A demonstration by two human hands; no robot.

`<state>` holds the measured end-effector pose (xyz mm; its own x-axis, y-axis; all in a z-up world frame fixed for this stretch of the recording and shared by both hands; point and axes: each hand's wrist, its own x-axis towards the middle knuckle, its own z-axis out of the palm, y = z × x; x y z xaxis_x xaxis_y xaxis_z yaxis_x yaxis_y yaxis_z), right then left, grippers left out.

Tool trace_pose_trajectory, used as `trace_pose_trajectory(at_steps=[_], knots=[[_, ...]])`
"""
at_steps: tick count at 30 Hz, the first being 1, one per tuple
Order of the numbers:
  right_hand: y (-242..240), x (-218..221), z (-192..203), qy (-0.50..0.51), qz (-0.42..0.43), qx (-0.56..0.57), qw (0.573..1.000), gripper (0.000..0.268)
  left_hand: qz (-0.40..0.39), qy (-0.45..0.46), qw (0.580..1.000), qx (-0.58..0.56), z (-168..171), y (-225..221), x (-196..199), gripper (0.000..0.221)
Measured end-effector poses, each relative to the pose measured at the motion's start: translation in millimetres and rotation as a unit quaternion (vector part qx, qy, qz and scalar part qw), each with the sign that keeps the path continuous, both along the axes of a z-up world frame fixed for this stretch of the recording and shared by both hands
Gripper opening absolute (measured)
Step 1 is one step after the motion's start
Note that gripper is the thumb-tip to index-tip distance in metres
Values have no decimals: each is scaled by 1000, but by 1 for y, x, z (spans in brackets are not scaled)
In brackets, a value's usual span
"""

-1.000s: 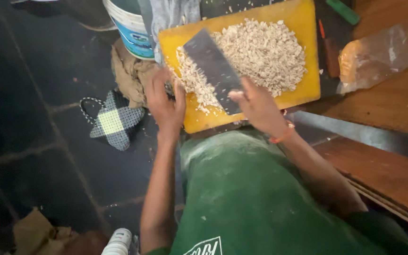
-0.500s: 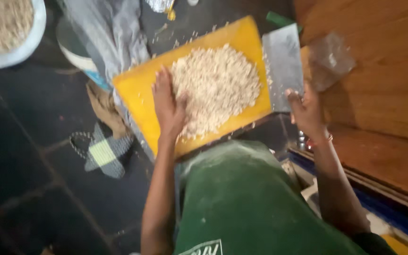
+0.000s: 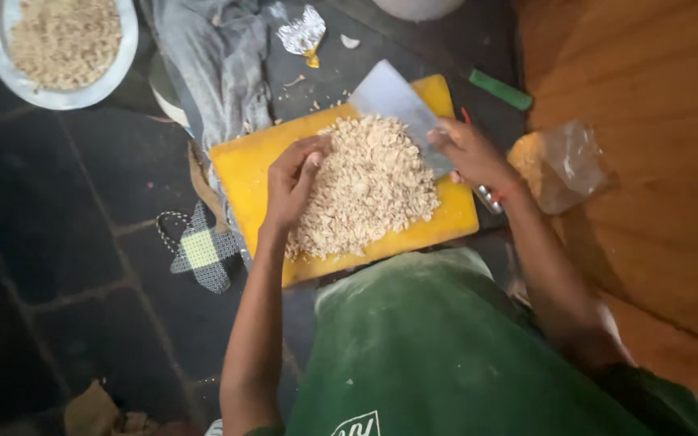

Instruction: The person chops a pile of small white food items on a yellow cutting board using a cleaver.

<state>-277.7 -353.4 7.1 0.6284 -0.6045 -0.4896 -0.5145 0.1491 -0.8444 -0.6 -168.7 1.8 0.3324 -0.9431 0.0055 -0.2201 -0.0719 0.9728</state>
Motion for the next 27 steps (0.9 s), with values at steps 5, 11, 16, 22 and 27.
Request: trace_pose_trajectory(at_steps=[5,11,16,22,27], knots=[[-22,54,5,-12,266,-196,944,33,9,71,996,-60,-20,1,9,36],[20,72,58,42,365,-449,815,21,199,164,960,-111,-52,30,5,40],[79,56,70,127,358,-529,758,42,263,154,946,-106,-50,37,19,47],[130,33,63,66,217,-579,783,56,74,-236,969,-10,-25,20,46,60],[129,20,83,36,122,-523,843,48,-83,-325,942,-13,-21,3,55,60]])
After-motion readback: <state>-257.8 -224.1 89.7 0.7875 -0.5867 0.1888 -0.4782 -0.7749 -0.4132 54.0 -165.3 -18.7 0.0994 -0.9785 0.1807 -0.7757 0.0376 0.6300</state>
